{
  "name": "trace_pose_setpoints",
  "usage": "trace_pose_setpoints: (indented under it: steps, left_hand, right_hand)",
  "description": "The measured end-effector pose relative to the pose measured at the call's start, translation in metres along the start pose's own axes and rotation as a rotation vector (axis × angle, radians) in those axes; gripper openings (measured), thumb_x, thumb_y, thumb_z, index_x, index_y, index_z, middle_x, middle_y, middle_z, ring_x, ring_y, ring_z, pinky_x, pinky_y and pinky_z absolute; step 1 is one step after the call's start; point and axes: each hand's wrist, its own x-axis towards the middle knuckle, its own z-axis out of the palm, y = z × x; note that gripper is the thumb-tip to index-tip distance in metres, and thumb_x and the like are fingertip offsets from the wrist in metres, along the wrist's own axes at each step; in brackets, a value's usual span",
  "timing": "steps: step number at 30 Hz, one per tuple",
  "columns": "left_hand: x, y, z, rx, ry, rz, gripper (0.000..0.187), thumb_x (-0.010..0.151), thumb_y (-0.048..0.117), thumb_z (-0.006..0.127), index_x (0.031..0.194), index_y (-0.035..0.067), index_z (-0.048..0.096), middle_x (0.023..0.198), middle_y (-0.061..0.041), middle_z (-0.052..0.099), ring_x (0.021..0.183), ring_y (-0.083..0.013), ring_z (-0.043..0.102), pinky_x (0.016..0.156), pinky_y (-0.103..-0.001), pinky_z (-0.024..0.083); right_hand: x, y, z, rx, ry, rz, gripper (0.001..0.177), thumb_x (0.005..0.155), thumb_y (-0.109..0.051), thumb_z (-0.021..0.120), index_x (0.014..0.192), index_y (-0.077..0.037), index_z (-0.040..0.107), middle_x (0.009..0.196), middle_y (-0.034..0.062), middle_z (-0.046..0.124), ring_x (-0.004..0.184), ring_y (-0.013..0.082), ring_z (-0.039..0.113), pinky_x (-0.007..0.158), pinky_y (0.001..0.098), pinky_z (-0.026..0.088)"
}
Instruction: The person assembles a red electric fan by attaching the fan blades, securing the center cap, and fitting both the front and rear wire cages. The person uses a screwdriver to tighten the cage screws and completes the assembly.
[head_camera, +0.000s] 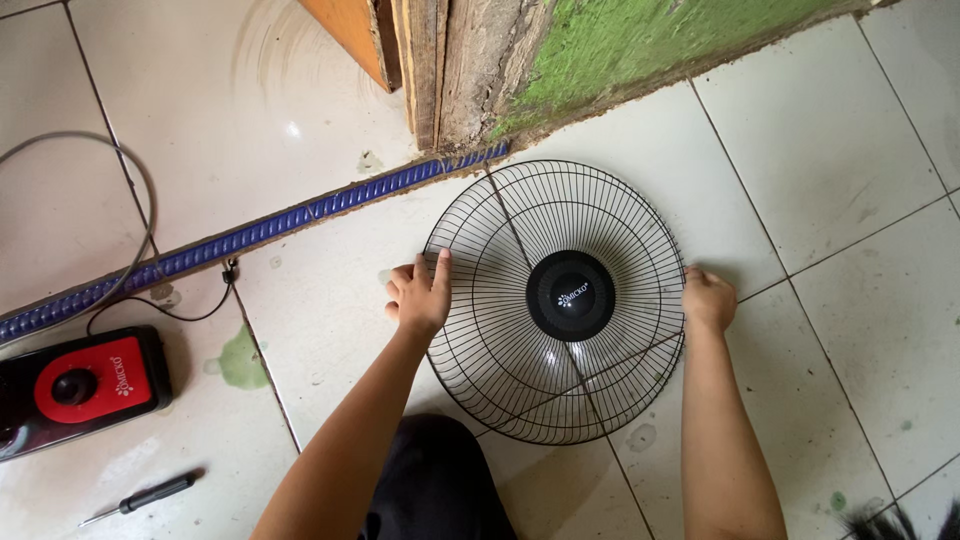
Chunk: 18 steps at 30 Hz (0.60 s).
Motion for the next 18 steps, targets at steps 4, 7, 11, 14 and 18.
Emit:
trace_pose_setpoints:
  steps: [4,7,11,14,18]
  left_hand:
    - [0.0,0.003,-0.003,0.047,-0.044,-0.006,0.098,0.09,0.081,0.021,0.159,0.012,0.033,0.153,-0.01,0.031,0.143,-0.0276,0.023,0.116,-0.055,0.013]
    - [0.004,0.002,-0.004,0.101,-0.075,0.002,0.096,0.091,0.08,0.019,0.16,0.015,0.031,0.155,-0.009,0.031,0.144,-0.0271,0.025,0.116,-0.055,0.017]
    - [0.007,-0.005,-0.01,0.128,-0.121,0.018,0.093,0.092,0.08,0.02,0.161,0.016,0.029,0.16,-0.01,0.028,0.149,-0.0302,0.024,0.118,-0.058,0.019]
    - [0.008,-0.008,-0.014,0.106,-0.142,0.04,0.094,0.092,0.08,0.021,0.161,0.016,0.026,0.163,-0.012,0.027,0.152,-0.0327,0.023,0.119,-0.061,0.018]
    - [0.002,-0.008,-0.023,0.065,-0.159,0.058,0.093,0.092,0.079,0.023,0.163,0.019,0.02,0.164,-0.014,0.025,0.152,-0.0355,0.022,0.12,-0.061,0.02]
  right_hand:
    - [-0.008,-0.008,-0.004,-0.005,-0.039,0.058,0.034,0.102,-0.039,0.059,0.118,-0.014,0.077,0.118,0.0124,0.074,0.109,0.0295,0.069,0.097,0.0413,0.051]
    - [-0.002,-0.004,-0.004,-0.098,-0.06,-0.013,0.034,0.103,-0.037,0.058,0.118,-0.012,0.077,0.118,0.0156,0.073,0.109,0.0328,0.068,0.096,0.0426,0.051]
    - [0.007,0.011,-0.001,-0.048,-0.079,-0.055,0.034,0.102,-0.031,0.057,0.119,-0.009,0.076,0.115,0.0197,0.074,0.107,0.0342,0.07,0.094,0.0426,0.053]
    - [0.008,0.016,-0.002,-0.036,-0.086,-0.075,0.035,0.102,-0.031,0.057,0.119,-0.005,0.074,0.115,0.0212,0.073,0.107,0.0353,0.069,0.094,0.044,0.052]
    - [-0.011,0.0,-0.008,-0.047,-0.023,-0.172,0.038,0.102,-0.032,0.061,0.129,-0.007,0.068,0.127,0.0192,0.066,0.117,0.0365,0.061,0.098,0.0456,0.049]
